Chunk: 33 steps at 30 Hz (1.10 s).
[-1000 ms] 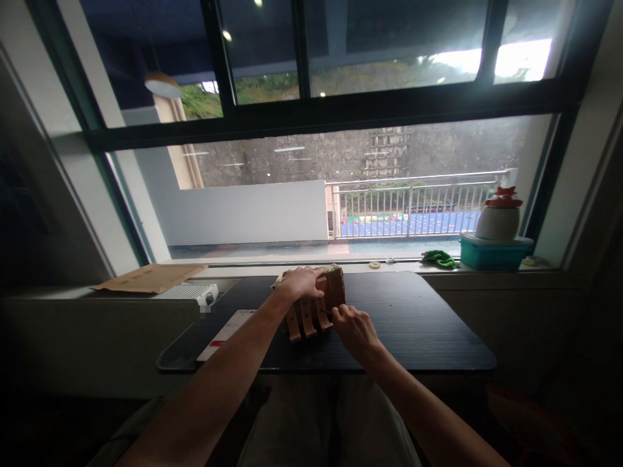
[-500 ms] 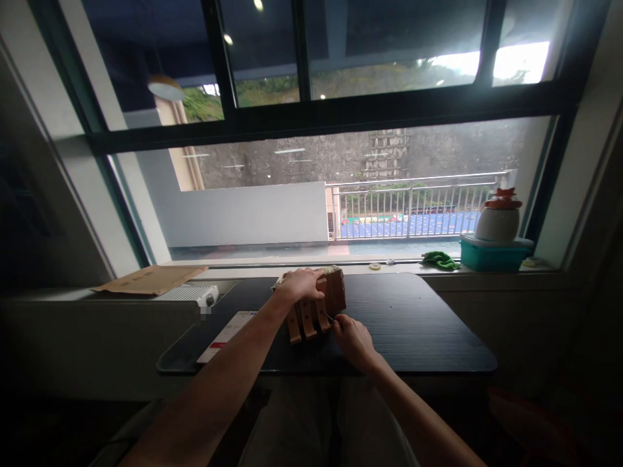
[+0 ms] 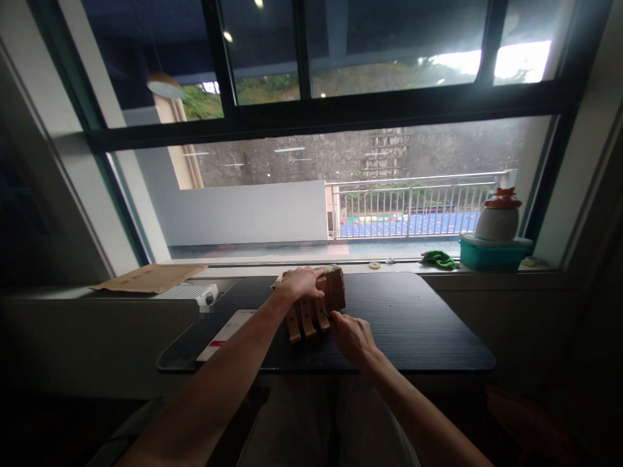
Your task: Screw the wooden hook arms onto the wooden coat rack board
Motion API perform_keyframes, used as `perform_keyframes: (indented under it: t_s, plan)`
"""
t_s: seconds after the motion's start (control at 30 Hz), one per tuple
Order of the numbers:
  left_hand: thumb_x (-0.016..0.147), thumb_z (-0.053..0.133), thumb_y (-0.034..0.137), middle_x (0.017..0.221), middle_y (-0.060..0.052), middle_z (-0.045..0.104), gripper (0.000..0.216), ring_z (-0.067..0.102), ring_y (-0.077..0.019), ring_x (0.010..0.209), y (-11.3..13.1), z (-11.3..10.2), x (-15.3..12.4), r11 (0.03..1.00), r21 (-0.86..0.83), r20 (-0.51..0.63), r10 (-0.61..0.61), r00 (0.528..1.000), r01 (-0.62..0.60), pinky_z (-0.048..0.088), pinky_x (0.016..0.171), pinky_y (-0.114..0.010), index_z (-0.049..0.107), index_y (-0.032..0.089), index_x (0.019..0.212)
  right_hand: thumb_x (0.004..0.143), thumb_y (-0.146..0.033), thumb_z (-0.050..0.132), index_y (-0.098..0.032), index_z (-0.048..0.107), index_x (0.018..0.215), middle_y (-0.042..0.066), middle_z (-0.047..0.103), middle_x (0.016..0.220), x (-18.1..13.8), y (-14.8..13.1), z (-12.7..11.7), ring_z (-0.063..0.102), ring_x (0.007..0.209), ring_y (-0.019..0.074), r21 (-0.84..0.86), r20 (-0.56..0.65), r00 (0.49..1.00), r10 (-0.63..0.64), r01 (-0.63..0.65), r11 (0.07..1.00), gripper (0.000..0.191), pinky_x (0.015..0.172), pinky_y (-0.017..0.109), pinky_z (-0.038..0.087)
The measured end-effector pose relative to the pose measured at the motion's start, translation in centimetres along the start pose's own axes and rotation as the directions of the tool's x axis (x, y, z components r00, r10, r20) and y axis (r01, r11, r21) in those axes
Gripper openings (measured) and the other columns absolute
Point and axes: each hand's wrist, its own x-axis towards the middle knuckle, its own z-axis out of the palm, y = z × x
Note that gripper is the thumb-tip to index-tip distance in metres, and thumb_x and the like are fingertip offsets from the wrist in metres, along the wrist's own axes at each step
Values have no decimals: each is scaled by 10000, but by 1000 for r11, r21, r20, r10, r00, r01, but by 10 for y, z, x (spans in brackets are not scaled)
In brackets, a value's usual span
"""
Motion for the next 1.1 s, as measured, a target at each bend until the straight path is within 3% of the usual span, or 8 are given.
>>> perform_keyframes:
  t_s: [0.2, 0.43, 0.53, 0.63, 0.7, 0.87, 1.1]
  plan:
    - [694, 636, 493, 1205, -71, 602, 590, 555, -290, 1084, 2, -3, -2, 1000, 2, 9, -5, 1000, 5, 451, 884, -427, 508, 295, 1235, 910, -356, 365, -242, 622, 1120, 43, 709, 971, 4, 2, 7, 650, 908, 211, 161, -5, 986, 164, -161, 974, 350, 731, 285, 443]
    - [701, 645, 495, 1181, -46, 616, 570, 566, -273, 1068, 0, -2, -1, 1000, 17, 6, -14, 1000, 13, 457, 871, -394, 507, 340, 1232, 868, -287, 402, -177, 566, 1175, 40, 695, 999, 6, 9, 8, 641, 888, 171, 293, 39, 985, 166, -170, 941, 365, 724, 245, 459]
    - [709, 632, 520, 1181, -49, 615, 590, 569, -277, 1061, -2, 0, 1, 1000, 14, 5, -4, 1000, 4, 456, 872, -399, 490, 343, 1254, 800, -219, 481, -196, 447, 1297, 43, 665, 1072, 3, 9, -1, 628, 905, 186, 189, 20, 996, 86, -88, 978, 498, 722, 259, 450]
    - [712, 627, 519, 1187, -50, 610, 592, 569, -283, 1059, -2, 0, 1, 1000, 9, 4, 2, 1000, -3, 452, 875, -409, 484, 343, 1259, 843, -157, 418, -235, 503, 1246, 60, 643, 1092, 0, 8, -8, 626, 882, 192, -54, 13, 998, -61, 62, 997, 419, 700, 269, 433]
    - [710, 630, 503, 1189, -52, 609, 587, 567, -284, 1062, -1, 0, 0, 1000, 7, 3, 1, 1000, -1, 451, 874, -407, 486, 341, 1255, 879, -142, 371, -244, 556, 1193, 73, 654, 1025, 1, 8, -10, 627, 849, 192, -121, 27, 994, -104, 106, 987, 379, 686, 270, 422]
    - [708, 631, 509, 1198, -68, 603, 599, 556, -291, 1077, -1, 0, 0, 1000, 3, 4, 3, 1000, -3, 448, 875, -424, 484, 320, 1257, 909, -162, 349, -251, 570, 1193, 69, 679, 932, 0, 5, -5, 637, 816, 185, -132, 25, 996, -81, 84, 988, 370, 689, 261, 422]
    - [698, 634, 490, 1182, -70, 609, 567, 561, -295, 1077, 0, 0, 0, 1000, -2, 2, 3, 1000, -3, 456, 877, -423, 517, 293, 1217, 945, -331, 332, -257, 570, 1216, 43, 688, 1072, -5, 0, 8, 643, 954, 199, 3, -23, 995, 93, -93, 996, 368, 770, 277, 444]
